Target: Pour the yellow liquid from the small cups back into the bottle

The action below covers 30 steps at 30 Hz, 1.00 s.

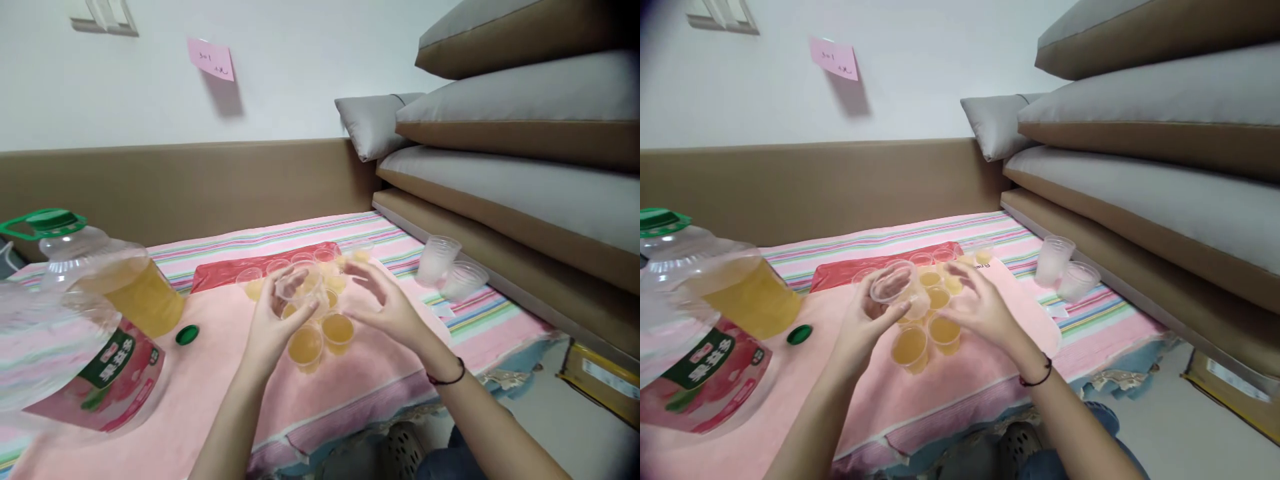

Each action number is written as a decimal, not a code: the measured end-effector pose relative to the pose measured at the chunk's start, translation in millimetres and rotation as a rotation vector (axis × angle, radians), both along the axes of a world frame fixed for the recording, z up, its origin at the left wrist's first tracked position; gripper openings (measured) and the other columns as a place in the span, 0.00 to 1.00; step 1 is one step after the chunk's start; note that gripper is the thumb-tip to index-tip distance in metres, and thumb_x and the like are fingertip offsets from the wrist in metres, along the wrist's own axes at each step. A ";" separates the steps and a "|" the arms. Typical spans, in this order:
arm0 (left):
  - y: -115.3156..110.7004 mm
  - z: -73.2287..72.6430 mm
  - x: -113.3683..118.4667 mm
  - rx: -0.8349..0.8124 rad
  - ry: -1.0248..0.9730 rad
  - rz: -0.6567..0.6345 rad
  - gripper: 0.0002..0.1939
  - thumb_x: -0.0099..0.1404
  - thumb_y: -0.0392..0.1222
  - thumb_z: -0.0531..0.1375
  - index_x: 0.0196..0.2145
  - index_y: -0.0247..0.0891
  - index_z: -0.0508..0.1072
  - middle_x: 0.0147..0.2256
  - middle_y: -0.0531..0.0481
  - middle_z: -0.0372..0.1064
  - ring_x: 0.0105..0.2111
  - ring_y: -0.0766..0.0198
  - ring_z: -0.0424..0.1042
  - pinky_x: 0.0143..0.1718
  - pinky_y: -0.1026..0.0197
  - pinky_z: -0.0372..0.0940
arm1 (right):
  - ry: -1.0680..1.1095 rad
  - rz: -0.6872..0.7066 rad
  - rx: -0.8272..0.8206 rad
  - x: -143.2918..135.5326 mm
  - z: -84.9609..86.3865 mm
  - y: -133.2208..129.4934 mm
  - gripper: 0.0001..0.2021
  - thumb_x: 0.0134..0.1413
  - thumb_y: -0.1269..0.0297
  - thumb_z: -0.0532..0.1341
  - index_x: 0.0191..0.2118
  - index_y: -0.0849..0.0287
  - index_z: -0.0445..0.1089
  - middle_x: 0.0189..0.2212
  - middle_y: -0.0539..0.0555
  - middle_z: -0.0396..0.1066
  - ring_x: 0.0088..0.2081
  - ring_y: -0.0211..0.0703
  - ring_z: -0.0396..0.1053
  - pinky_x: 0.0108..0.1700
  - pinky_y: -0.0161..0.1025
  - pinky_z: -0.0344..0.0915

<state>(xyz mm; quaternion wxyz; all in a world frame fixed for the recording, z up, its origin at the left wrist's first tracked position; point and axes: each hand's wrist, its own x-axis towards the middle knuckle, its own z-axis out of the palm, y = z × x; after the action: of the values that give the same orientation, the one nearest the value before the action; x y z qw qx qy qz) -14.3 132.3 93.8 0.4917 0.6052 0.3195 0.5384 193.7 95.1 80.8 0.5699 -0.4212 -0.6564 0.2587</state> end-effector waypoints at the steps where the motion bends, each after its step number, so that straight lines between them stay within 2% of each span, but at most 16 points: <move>1: -2.8 -0.2 3.0 -0.005 0.008 -0.010 0.31 0.51 0.44 0.72 0.51 0.43 0.66 0.57 0.40 0.71 0.61 0.49 0.67 0.60 0.46 0.64 | 0.006 0.056 -0.037 -13.3 -0.2 -0.6 0.32 0.47 0.58 0.73 0.58 0.50 0.64 0.58 0.56 0.67 0.60 0.51 0.66 0.64 0.52 0.62; 3: -6.2 -1.1 6.6 0.000 0.023 -0.023 0.31 0.51 0.45 0.72 0.50 0.44 0.65 0.56 0.40 0.71 0.62 0.49 0.66 0.61 0.46 0.64 | 0.058 0.103 -0.090 -31.1 -1.0 -0.6 0.30 0.47 0.57 0.73 0.56 0.51 0.66 0.55 0.57 0.70 0.57 0.51 0.68 0.61 0.51 0.66; 6: -5.0 -3.4 4.6 0.023 0.048 -0.008 0.38 0.48 0.46 0.73 0.54 0.46 0.62 0.60 0.40 0.67 0.63 0.50 0.64 0.62 0.45 0.62 | 0.131 0.088 -0.099 -36.0 -3.5 5.2 0.25 0.49 0.55 0.72 0.51 0.53 0.68 0.51 0.57 0.73 0.53 0.51 0.72 0.57 0.49 0.70; 8: -0.1 -5.1 -2.3 0.024 0.062 0.046 0.40 0.49 0.48 0.72 0.57 0.48 0.59 0.62 0.39 0.63 0.64 0.50 0.62 0.64 0.44 0.58 | 0.133 0.006 -0.055 -27.6 -7.0 14.0 0.25 0.48 0.55 0.72 0.50 0.53 0.68 0.52 0.57 0.72 0.53 0.50 0.72 0.57 0.49 0.69; 10: 7.3 -7.3 -13.1 0.008 0.059 0.129 0.38 0.53 0.50 0.70 0.57 0.48 0.59 0.64 0.39 0.61 0.65 0.50 0.61 0.65 0.43 0.56 | 0.095 -0.121 0.015 -14.4 -12.5 26.3 0.25 0.48 0.56 0.72 0.51 0.53 0.68 0.52 0.57 0.72 0.53 0.51 0.71 0.57 0.51 0.68; 13: 20.2 -13.0 -32.2 -0.047 0.017 0.272 0.32 0.55 0.50 0.68 0.54 0.45 0.61 0.63 0.38 0.61 0.63 0.50 0.63 0.64 0.43 0.57 | -0.076 -0.299 0.143 4.8 -22.1 47.3 0.24 0.48 0.59 0.71 0.52 0.54 0.70 0.50 0.57 0.73 0.51 0.52 0.71 0.56 0.53 0.67; 17: 32.7 -22.1 -52.4 -0.112 -0.045 0.388 0.29 0.55 0.50 0.69 0.51 0.43 0.63 0.60 0.37 0.64 0.61 0.52 0.66 0.61 0.46 0.61 | -0.389 -0.397 0.275 15.5 -29.8 70.1 0.19 0.53 0.64 0.66 0.52 0.55 0.71 0.50 0.58 0.73 0.52 0.55 0.69 0.55 0.54 0.66; 22: 35.5 -25.4 -63.9 -0.115 -0.073 0.417 0.27 0.56 0.48 0.68 0.50 0.43 0.63 0.57 0.38 0.68 0.58 0.54 0.68 0.58 0.48 0.64 | -0.708 -0.516 0.352 9.5 -27.9 85.1 0.20 0.54 0.73 0.62 0.53 0.52 0.72 0.52 0.54 0.73 0.55 0.58 0.64 0.59 0.58 0.59; 25: 34.9 -25.5 -67.6 -0.126 -0.075 0.423 0.27 0.56 0.48 0.68 0.50 0.43 0.62 0.57 0.38 0.68 0.57 0.55 0.69 0.57 0.49 0.64 | -0.861 -0.534 0.440 3.7 -25.6 90.8 0.20 0.56 0.77 0.60 0.52 0.50 0.72 0.52 0.52 0.73 0.58 0.59 0.61 0.63 0.63 0.52; 30: 35.7 -27.4 -73.3 -0.141 -0.092 0.439 0.29 0.55 0.50 0.68 0.51 0.41 0.63 0.56 0.36 0.68 0.54 0.55 0.71 0.55 0.50 0.65 | -0.992 -0.541 0.626 -1.4 -26.2 99.7 0.17 0.61 0.78 0.59 0.49 0.49 0.73 0.52 0.50 0.74 0.59 0.55 0.60 0.66 0.64 0.45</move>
<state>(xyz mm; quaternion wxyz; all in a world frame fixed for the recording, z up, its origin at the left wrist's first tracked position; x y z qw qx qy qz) -87.6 168.0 66.3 0.4181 0.4601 0.4574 0.6358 192.3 194.8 54.6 0.3398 -0.4551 -0.7569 -0.3233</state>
